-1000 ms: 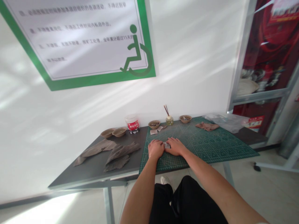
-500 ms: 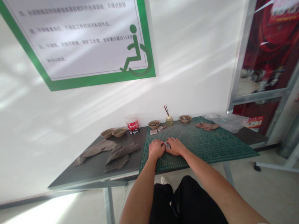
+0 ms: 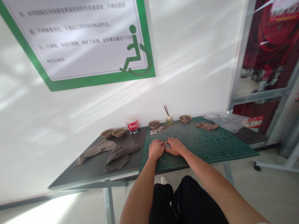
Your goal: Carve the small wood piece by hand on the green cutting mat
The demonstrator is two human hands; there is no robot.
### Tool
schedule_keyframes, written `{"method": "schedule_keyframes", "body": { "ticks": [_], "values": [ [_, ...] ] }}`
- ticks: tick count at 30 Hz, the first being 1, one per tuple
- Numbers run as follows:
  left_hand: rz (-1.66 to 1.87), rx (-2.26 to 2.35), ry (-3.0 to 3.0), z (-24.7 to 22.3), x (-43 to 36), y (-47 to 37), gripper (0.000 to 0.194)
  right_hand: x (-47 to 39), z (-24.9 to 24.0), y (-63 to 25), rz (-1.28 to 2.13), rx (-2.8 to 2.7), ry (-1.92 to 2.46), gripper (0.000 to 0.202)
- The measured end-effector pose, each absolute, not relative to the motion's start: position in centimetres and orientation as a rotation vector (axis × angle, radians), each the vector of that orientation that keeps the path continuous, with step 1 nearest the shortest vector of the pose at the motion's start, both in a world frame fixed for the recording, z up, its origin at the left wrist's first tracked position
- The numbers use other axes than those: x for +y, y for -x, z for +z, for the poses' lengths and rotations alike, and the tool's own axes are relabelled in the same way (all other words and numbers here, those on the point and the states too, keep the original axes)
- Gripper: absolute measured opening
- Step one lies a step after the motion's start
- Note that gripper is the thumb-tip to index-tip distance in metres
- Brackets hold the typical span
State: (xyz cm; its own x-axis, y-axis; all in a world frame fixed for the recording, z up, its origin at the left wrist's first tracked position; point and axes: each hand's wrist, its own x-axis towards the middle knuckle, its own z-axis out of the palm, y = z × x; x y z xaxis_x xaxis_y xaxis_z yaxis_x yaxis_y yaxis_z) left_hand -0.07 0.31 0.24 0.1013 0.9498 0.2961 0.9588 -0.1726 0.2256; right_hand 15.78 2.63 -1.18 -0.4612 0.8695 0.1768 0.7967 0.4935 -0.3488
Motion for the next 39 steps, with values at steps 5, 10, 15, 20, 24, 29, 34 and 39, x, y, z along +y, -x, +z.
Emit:
{"method": "schedule_keyframes", "body": {
  "ticks": [5,10,15,20,24,29,34,39],
  "values": [
    [-0.601,-1.939,2.378,0.2,0.5,0.1,0.029,2.6,-1.3,-15.9,0.296,-2.410,1.392,0.059],
    [-0.622,-1.988,2.317,0.2,0.3,-0.1,0.028,2.6,-1.2,-15.9,0.294,-2.417,1.389,0.060],
    [-0.636,-2.045,2.222,0.2,0.0,-0.2,0.030,2.6,-1.1,-15.8,0.299,-2.417,1.389,0.062],
    [-0.624,-2.029,2.216,0.2,0.1,0.0,0.030,2.6,-1.1,-15.8,0.311,-2.411,1.392,0.063],
    [-0.613,-2.007,2.269,0.0,0.4,0.1,0.030,2.7,-1.2,-15.8,0.312,-2.406,1.394,0.061],
    [-0.612,-1.943,2.365,-0.1,0.8,0.3,0.029,3.0,-1.5,-15.8,0.299,-2.415,1.386,0.060],
    [-0.592,-1.895,2.419,-0.1,0.9,0.4,0.029,3.1,-1.6,-15.9,0.295,-2.415,1.388,0.059],
    [-0.625,-1.904,2.389,-0.2,0.9,0.4,0.028,3.0,-1.6,-15.9,0.295,-2.418,1.377,0.060]
  ]
}}
